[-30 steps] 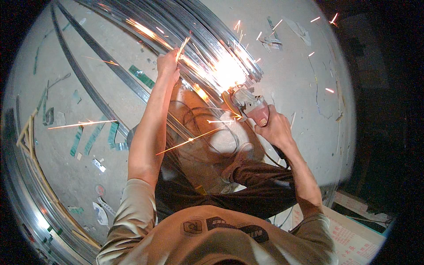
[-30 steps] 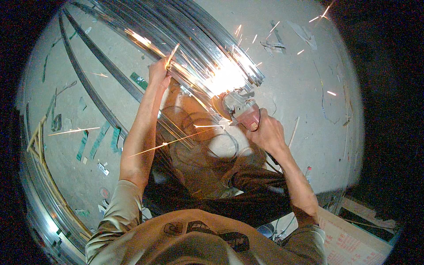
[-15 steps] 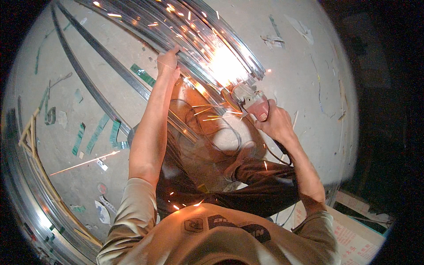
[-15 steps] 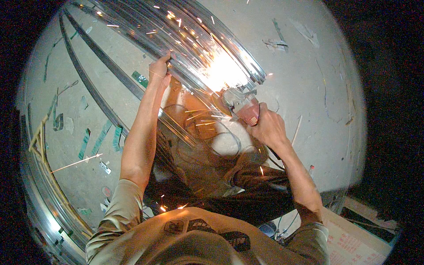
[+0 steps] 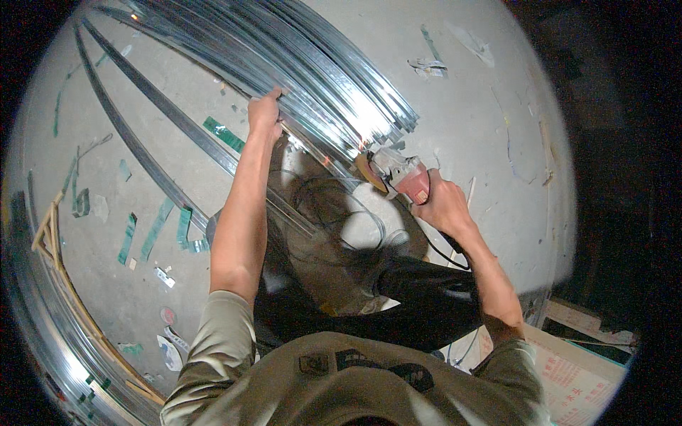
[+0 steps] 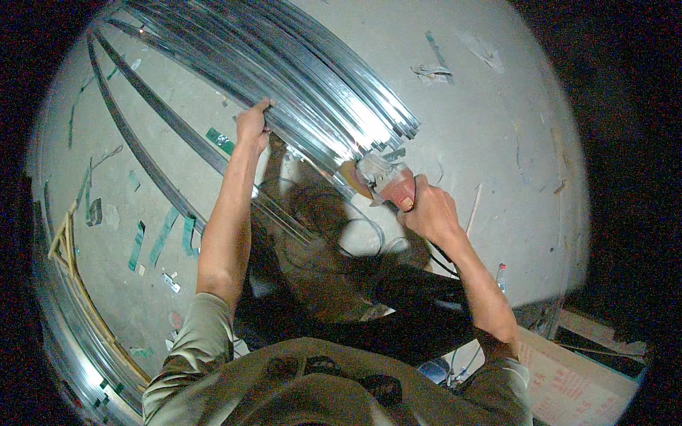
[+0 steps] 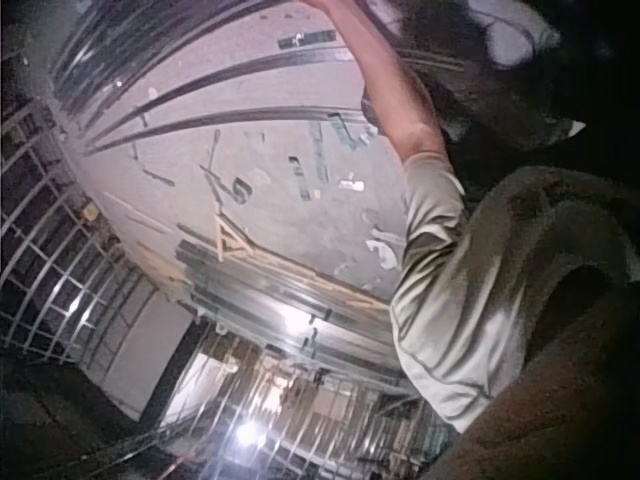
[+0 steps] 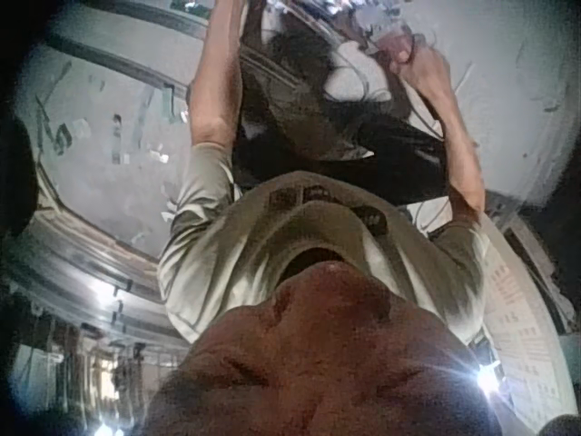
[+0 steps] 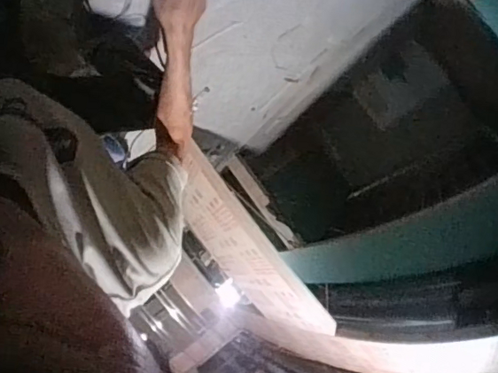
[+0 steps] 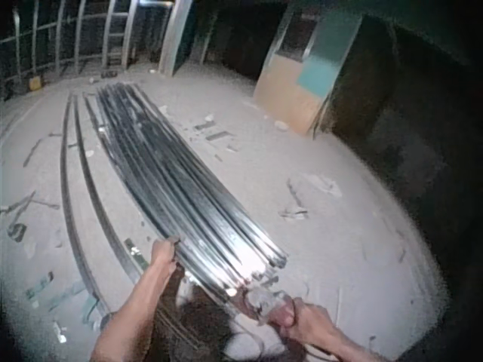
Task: The person uses an angle grinder to cut multiple metal rods on the floor. They hold each rod with one hand and operate the grinder with the other, creating sparks as they cut through the metal. The person repeatedly repositions the rods and the grinder to complete the cuts.
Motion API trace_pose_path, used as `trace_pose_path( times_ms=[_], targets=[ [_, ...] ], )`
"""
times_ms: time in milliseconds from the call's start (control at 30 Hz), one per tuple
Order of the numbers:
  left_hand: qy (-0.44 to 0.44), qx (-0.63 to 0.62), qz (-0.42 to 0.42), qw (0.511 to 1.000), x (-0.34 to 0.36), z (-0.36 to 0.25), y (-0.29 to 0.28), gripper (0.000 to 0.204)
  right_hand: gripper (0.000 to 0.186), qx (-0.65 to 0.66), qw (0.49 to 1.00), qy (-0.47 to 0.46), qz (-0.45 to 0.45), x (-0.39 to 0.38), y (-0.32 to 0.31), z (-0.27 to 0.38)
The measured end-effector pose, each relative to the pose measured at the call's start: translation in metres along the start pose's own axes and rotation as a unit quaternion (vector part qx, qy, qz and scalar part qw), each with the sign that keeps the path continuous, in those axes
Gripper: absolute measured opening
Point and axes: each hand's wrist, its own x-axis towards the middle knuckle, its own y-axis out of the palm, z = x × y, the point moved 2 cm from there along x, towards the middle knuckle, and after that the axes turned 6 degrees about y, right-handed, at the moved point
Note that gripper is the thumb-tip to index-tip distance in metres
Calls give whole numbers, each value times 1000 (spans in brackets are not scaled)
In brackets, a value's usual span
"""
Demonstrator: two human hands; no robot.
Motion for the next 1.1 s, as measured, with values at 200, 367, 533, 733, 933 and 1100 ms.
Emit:
trace_pose_path(
  times_ms=[200,367,533,733,933,1100],
  targets=[
    [32,113,21,993,13,24,8,29,59,1,1000,30,-1,-2,6,-11],
    [48,89,33,994,6,35,21,34,57,-16,999,31,-27,-4,5,-19],
    [64,116,28,991,8,35,24,37,58,-25,999,33,-26,-5,6,-23],
    [79,136,23,987,17,47,23,44,59,-21,999,29,-16,-3,7,-23],
    [71,159,25,984,26,53,23,76,57,-35,999,23,-29,-2,8,-19],
    [122,144,46,981,36,67,21,86,56,-27,999,41,-11,-1,8,-18]
  ],
)
